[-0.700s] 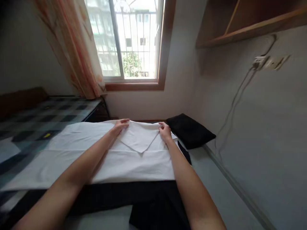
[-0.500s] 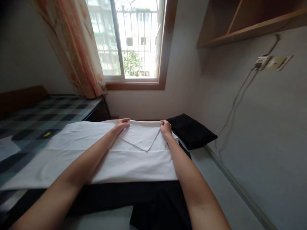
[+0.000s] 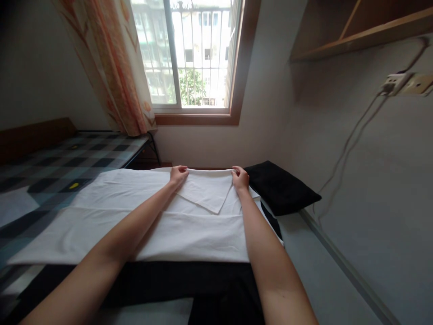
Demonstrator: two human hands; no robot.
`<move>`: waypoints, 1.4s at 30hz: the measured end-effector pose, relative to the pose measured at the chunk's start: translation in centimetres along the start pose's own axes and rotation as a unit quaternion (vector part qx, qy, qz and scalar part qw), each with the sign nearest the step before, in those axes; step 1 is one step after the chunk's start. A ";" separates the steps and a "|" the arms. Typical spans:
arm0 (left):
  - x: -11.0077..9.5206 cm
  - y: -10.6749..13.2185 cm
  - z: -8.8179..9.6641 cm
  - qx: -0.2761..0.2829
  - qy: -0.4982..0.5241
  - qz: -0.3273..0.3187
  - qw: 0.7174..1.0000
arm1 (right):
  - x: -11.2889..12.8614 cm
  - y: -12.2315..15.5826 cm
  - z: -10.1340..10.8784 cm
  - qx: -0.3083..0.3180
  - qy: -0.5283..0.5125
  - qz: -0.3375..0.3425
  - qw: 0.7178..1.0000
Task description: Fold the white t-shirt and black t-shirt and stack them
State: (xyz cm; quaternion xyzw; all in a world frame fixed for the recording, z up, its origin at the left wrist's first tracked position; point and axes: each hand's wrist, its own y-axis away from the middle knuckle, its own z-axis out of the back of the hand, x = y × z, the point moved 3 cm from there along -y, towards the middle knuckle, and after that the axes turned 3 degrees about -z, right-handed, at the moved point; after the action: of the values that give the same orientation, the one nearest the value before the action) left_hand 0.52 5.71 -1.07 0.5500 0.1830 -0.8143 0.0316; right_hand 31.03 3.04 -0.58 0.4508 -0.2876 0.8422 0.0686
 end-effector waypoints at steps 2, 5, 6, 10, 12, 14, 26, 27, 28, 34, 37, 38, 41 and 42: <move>-0.4 0.1 -0.1 -0.005 -0.032 -0.014 0.999 | 0.0 -0.3 0.3 -0.014 -0.015 0.003 1.000; -1.1 0.5 0.0 -0.023 -0.082 -0.036 0.996 | 0.0 -0.4 0.6 -0.029 -0.014 0.007 0.999; -1.3 0.6 0.1 -0.036 -0.119 -0.051 0.991 | 0.0 -0.4 0.6 -0.032 -0.013 0.010 0.999; -2.0 0.9 0.8 -0.010 -0.294 -0.146 0.945 | 0.0 -0.2 0.7 -0.061 0.003 0.037 0.997; -1.9 0.6 1.3 0.055 -0.327 -0.184 0.925 | 0.0 -0.1 0.8 -0.080 0.005 0.046 0.996; -1.6 0.2 2.2 0.096 -0.354 -0.209 0.906 | 0.0 0.0 0.8 -0.089 -0.003 0.052 0.995; 1.1 -3.1 10.0 0.127 -0.507 -0.197 0.830 | 1.3 1.1 1.4 -0.099 -0.015 0.092 0.991; 1.3 -3.3 10.7 0.123 -0.514 -0.195 0.826 | 1.3 1.1 1.4 -0.098 -0.014 0.096 0.990; 1.4 -3.5 11.4 0.119 -0.520 -0.195 0.823 | 1.3 1.1 1.5 -0.096 -0.013 0.102 0.990; 2.8 -4.3 15.7 0.129 -0.582 -0.161 0.786 | 1.5 0.8 1.5 -0.079 0.002 0.131 0.988; 3.5 -4.3 17.9 0.140 -0.597 -0.161 0.773 | 1.5 0.7 1.5 -0.075 0.009 0.131 0.989; 3.6 -4.3 18.6 0.141 -0.603 -0.161 0.769 | 1.5 0.7 1.5 -0.075 0.010 0.132 0.988; 3.6 -4.2 20.6 0.126 -0.618 -0.165 0.758 | 1.4 0.7 1.5 -0.073 0.015 0.142 0.987; 3.4 -4.2 21.1 0.115 -0.620 -0.173 0.757 | 1.3 0.7 1.5 -0.072 0.015 0.148 0.986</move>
State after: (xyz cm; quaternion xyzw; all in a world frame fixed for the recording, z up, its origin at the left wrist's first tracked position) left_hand -20.56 3.06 3.89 -0.1163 0.1203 -0.9837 -0.0666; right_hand 31.06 1.49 0.83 0.3848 -0.4096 0.8269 -0.0203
